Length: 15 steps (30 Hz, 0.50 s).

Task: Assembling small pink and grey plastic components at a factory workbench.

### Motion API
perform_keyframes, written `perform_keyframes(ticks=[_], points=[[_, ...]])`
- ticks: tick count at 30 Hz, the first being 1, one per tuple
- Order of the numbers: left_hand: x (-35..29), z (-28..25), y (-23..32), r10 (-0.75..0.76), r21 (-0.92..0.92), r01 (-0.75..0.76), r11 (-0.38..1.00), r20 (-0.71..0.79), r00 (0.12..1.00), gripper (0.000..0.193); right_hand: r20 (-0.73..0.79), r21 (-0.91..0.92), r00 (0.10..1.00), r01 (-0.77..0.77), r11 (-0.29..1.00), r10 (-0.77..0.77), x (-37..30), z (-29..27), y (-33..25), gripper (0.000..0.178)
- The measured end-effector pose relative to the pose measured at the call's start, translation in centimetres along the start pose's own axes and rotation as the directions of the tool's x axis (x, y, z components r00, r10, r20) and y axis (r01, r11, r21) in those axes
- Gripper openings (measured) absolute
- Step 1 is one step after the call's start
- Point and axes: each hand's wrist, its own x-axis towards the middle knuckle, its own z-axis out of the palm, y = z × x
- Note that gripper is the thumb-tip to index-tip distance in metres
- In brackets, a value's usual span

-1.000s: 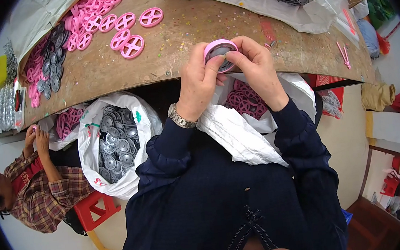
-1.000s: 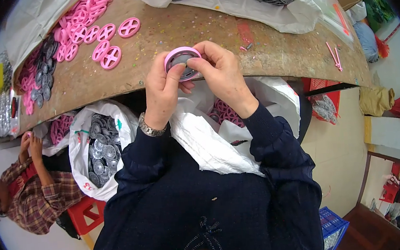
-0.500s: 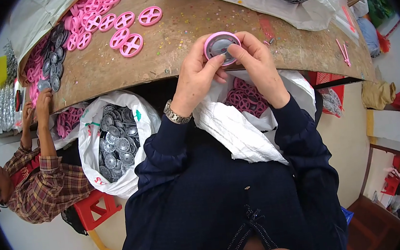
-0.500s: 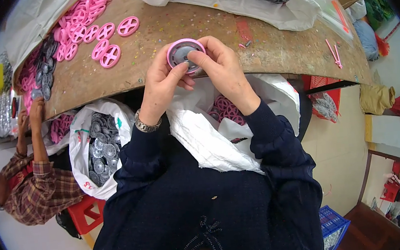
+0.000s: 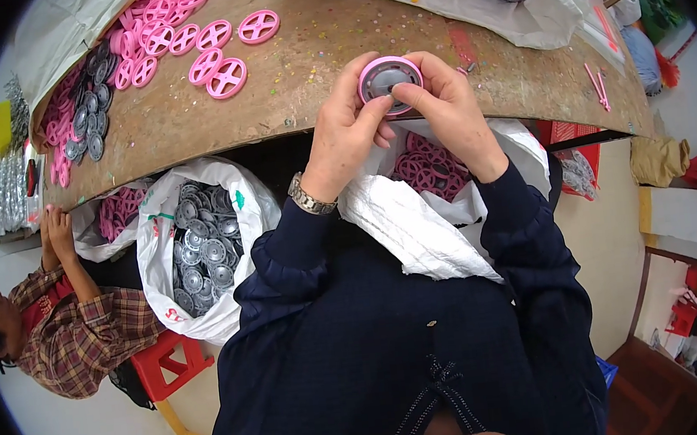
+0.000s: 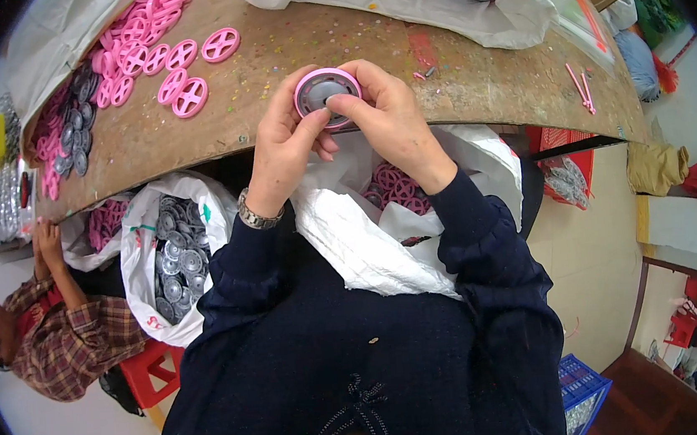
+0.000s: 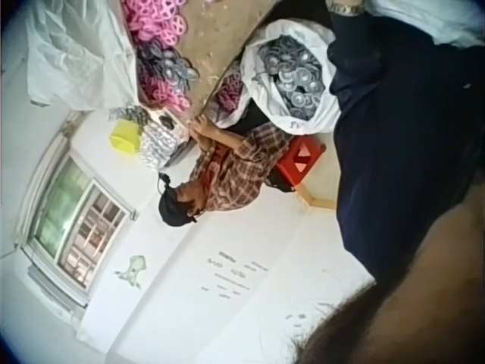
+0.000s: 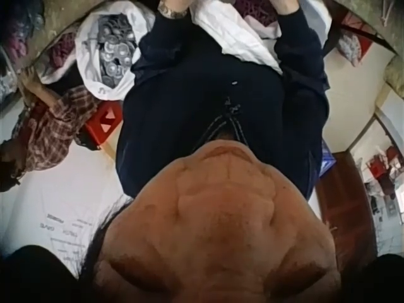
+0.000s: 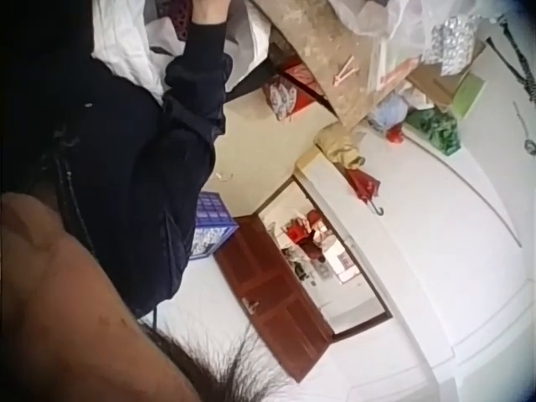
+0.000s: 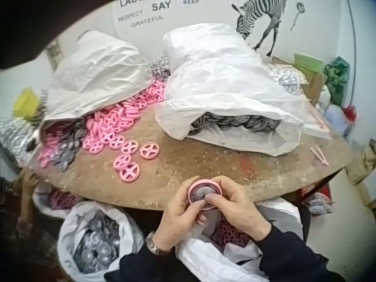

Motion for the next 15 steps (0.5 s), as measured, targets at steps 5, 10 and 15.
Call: perform_keyframes(ticks=[5, 10, 15], points=[[-0.2, 0.5, 0.9, 0.015, 0.142, -0.014, 0.990, -0.008, 1.000, 0.049, -0.037, 0.012, 0.999, 0.035, 0.999, -0.035, -0.3, 0.0, 0.0, 0.019], [1.4, -1.7, 0.7, 0.244, 0.504, -0.253, 0.826, 0.086, 0.966, 0.051, 0.077, -0.083, 0.995, -0.052, 0.995, 0.059, -0.6, -2.3, -0.8, 0.022], [6.1, -7.4, 2.4, 0.644, 0.964, -0.260, -0.062, 0.238, 0.728, 0.048, 0.233, -0.646, 0.922, -0.090, 0.758, 0.308, -2.7, -5.8, -3.0, 0.023]])
